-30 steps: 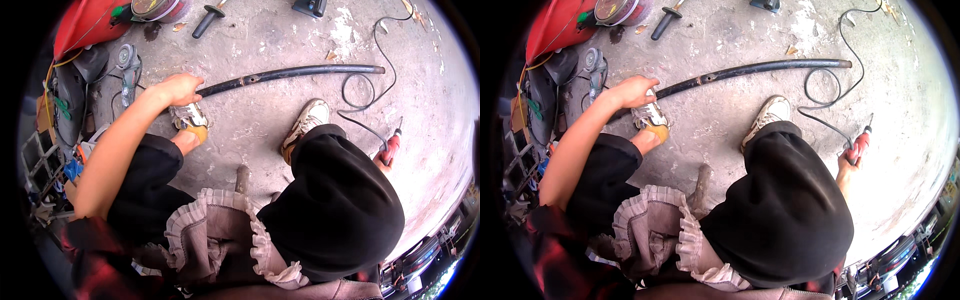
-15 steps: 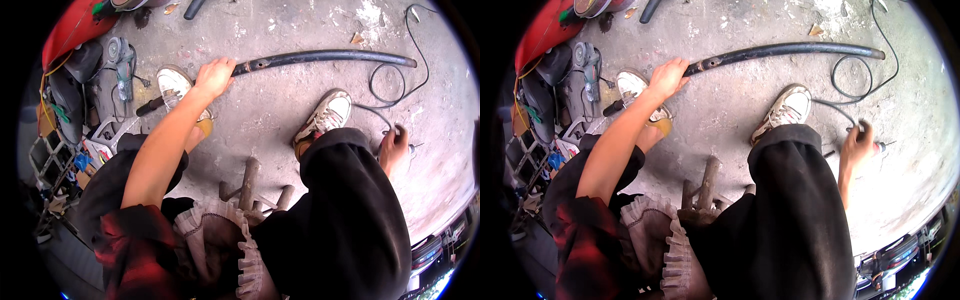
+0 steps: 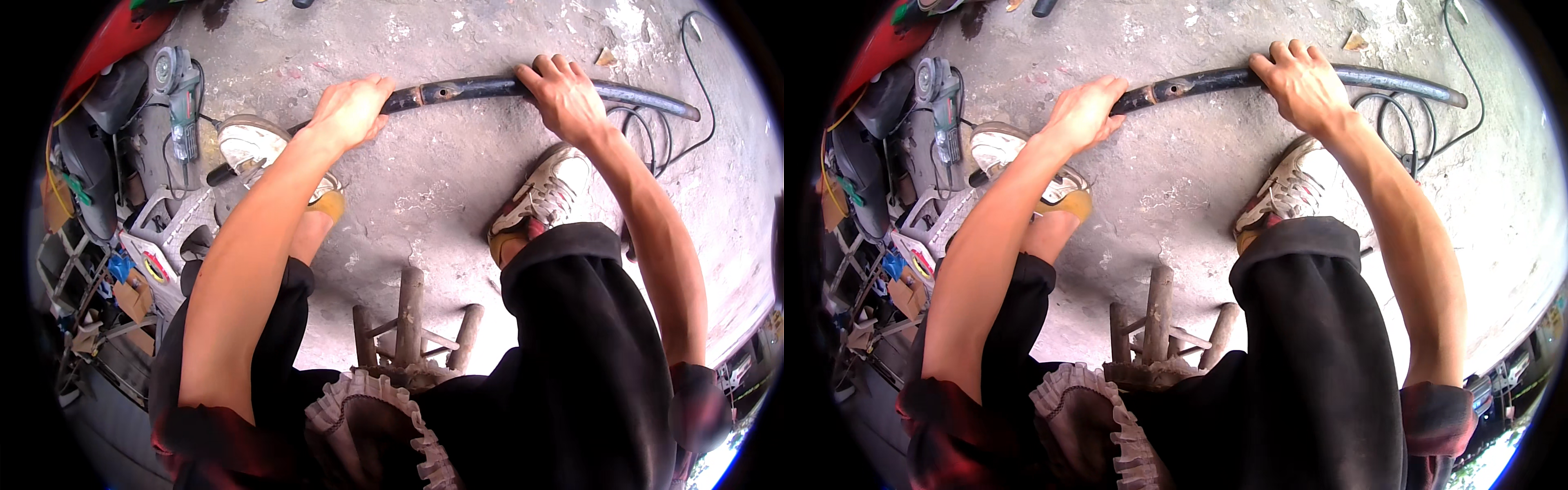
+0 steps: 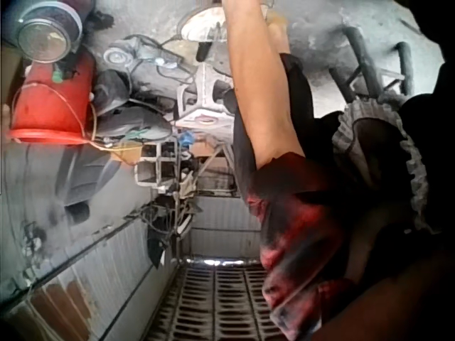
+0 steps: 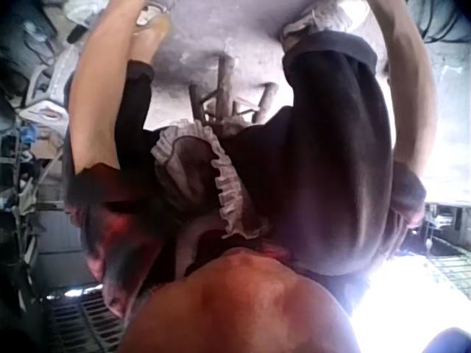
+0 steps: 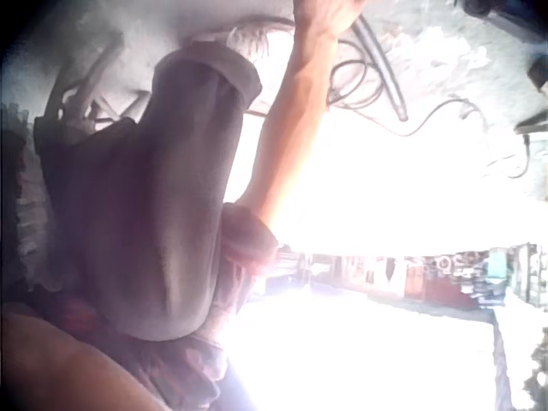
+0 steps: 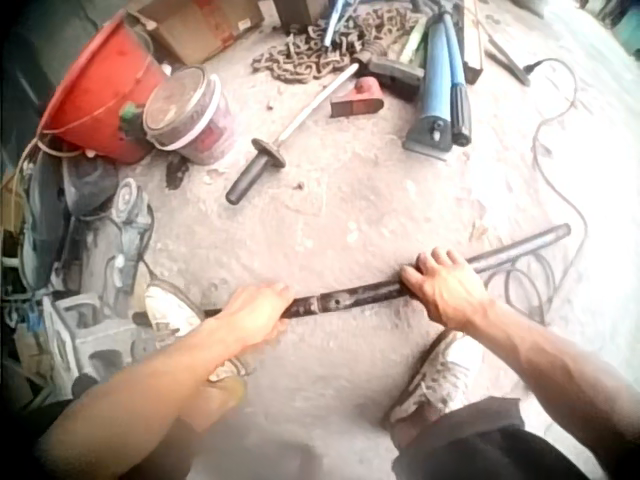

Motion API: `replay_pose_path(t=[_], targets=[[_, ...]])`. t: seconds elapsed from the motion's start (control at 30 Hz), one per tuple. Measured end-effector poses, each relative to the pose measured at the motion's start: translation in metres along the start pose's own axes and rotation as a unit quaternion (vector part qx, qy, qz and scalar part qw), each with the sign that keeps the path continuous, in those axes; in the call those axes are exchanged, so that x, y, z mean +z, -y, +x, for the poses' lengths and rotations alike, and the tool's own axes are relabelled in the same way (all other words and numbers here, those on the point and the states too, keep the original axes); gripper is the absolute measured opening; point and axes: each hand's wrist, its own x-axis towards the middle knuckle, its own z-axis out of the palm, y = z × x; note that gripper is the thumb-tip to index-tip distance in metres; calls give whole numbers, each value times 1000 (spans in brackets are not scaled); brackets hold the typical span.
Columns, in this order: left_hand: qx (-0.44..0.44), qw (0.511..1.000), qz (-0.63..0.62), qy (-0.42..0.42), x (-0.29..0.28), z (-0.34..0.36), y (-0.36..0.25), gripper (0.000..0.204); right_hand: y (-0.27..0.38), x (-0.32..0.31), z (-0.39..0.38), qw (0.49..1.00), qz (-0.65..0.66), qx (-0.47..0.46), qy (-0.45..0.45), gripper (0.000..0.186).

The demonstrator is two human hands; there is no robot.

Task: The person inserts a smaller pipe into a larger one, aligns them, and fits them together by hand.

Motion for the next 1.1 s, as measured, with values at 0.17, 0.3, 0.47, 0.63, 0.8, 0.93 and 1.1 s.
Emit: replay_pose_path(t=[0.17,0.3,0.47,0.63,0.8,0.93,1.1], targets=[[68,996,11,-60,1,8,-16,27,-21,-11,-20,1000,-4,6,-2,26],[67,994,7,-86,-1,11,-30,29,-37,-21,-30,999,-30,-13,-36,26],[-2,997,-60,-52,1,-2,-27,32,-49,-41,-35,996,72,-48,-13,27],[-24,997,-39,-55,-3,-10,-24,32,-39,-47,-38,997,46,-60,-12,22],[13,995,-90,-36,-5,-2,-13,30,-37,-53,-30,999,33,-39,3,18],[-12,990,-7,-143,3,-4,-13,28,-47,-72,-13,964,176,15,199,11],[-24,994,12,-109,-16,-3,-11,26,-45,-57,-20,991,106,-5,82,12]])
